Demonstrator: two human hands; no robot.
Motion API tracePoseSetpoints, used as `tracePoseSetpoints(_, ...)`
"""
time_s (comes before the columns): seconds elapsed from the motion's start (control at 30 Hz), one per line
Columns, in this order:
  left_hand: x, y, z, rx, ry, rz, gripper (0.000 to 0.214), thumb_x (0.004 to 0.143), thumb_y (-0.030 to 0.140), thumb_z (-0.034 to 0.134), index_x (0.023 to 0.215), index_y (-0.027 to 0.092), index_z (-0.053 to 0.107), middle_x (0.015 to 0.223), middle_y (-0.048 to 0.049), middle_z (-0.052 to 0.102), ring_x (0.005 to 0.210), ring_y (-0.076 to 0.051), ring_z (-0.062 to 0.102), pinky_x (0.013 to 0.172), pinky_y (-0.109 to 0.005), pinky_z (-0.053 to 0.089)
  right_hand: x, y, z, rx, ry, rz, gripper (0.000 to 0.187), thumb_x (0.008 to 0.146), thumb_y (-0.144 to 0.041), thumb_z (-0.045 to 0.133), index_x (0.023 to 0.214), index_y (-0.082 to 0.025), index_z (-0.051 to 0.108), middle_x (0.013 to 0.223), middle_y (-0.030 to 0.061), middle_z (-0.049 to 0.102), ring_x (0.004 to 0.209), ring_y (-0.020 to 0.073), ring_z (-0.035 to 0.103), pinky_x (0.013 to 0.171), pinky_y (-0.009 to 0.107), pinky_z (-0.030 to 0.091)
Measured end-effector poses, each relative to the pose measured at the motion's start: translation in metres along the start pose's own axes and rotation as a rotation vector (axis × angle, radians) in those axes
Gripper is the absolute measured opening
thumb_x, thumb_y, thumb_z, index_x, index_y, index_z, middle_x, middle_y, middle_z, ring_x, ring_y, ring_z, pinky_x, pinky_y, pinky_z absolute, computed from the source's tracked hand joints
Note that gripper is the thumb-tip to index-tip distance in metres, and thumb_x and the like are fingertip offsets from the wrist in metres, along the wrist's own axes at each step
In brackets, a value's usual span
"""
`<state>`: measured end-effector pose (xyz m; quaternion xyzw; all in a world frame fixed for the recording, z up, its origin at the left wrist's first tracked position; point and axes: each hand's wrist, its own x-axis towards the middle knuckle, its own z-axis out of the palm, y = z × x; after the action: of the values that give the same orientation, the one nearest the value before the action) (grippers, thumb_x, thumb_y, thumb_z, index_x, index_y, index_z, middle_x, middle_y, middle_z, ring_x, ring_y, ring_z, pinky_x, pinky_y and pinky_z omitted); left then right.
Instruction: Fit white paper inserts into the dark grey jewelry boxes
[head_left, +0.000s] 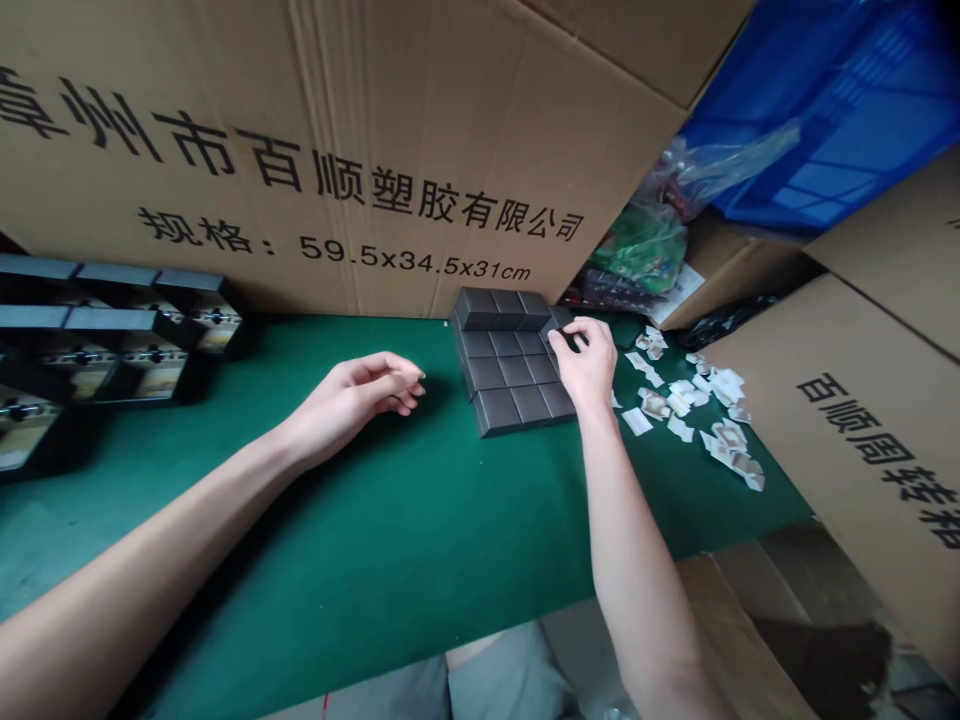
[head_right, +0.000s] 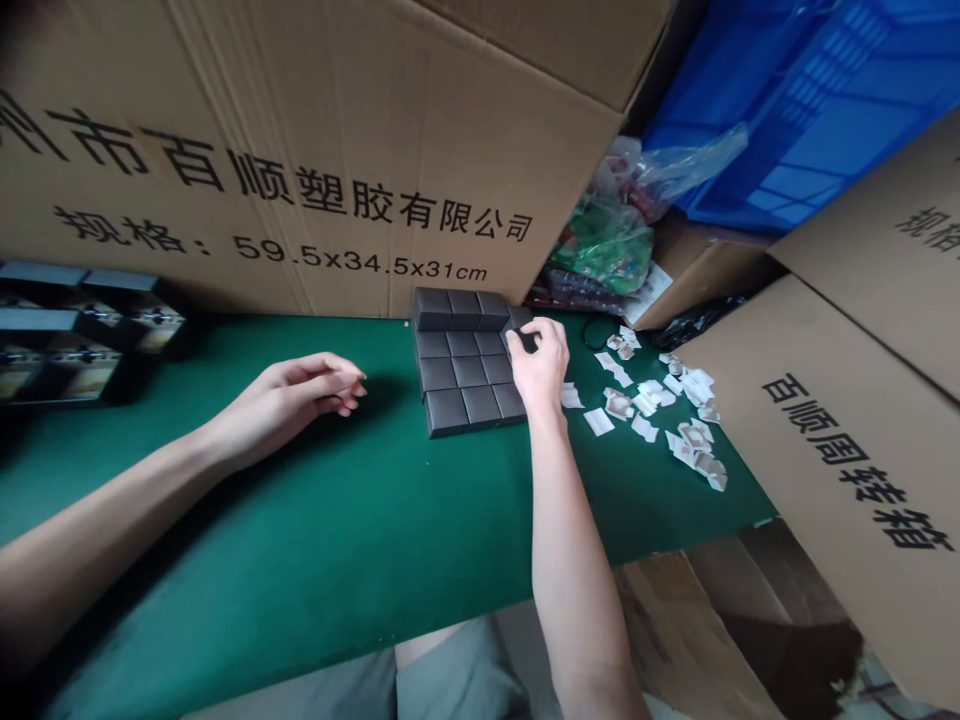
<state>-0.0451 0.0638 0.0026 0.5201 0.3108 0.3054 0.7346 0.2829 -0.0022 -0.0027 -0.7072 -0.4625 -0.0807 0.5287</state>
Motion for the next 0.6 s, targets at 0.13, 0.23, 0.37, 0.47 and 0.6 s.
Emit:
tracePoseSetpoints(0.13,-0.0004,-0.0001,-0.0008,0.001,-0.01,-0.003,0.031,0.075,0.041,0.092,0.088,0.017,0.077,0.088,-0.0053,0.074,0.076,-0.013,0.066,0.071,-0.023,0.054,-0.0006,-0.001,-0.0013,-0.08,-0.06,0.029,0.011,0.087,-0.032,0.067,0.084,-0.022,0.072,0.134,0.0134,0.065,0.13,0.0296,0.063,0.114,0.054,0.05)
tracePoseSetpoints(0.23,0.0,-0.0004,-0.002,0.008,-0.017,-0.008,0.032,0.076,0.042,0.092,0.089,0.017,0.077,0.088,-0.0052,0.074,0.076,-0.013,0.066,0.071,-0.023,0.054,-0.0011,-0.0028,-0.0017,-0.119,-0.063,0.063,0.013,0.086,-0.03,0.066,0.088,-0.022,0.075,0.138,0.0147,0.063,0.132,0.0313,0.062,0.115,0.055,0.048)
tracePoseSetpoints(0.37,0.0018,-0.0015,-0.0038,0.013,-0.026,-0.011,0.031,0.077,0.042,0.091,0.09,0.017,0.077,0.088,-0.0054,0.074,0.077,-0.013,0.067,0.071,-0.023,0.054,-0.0007,-0.0023,-0.0008,-0.133,-0.11,0.073,0.012,0.085,-0.029,0.065,0.09,-0.022,0.073,0.132,0.0143,0.067,0.129,0.0314,0.064,0.115,0.054,0.049)
tracePoseSetpoints(0.47,0.0024,-0.0017,-0.0043,0.009,-0.024,-0.011,0.031,0.077,0.042,0.091,0.089,0.017,0.077,0.087,-0.0054,0.074,0.077,-0.013,0.067,0.071,-0.023,0.054,0.0,-0.0001,0.0006,-0.095,-0.149,0.074,0.013,0.085,-0.028,0.065,0.094,-0.022,0.071,0.136,0.0145,0.068,0.134,0.0314,0.062,0.116,0.055,0.047)
tracePoseSetpoints(0.6,0.0017,-0.0006,-0.0028,0.013,-0.02,-0.014,0.031,0.076,0.041,0.091,0.089,0.017,0.077,0.087,-0.0057,0.074,0.077,-0.013,0.067,0.071,-0.024,0.054,0.0004,0.0006,0.0006,-0.094,-0.192,0.125,0.019,0.087,-0.029,0.066,0.104,-0.022,0.071,0.149,0.0159,0.061,0.143,0.0331,0.056,0.118,0.058,0.046)
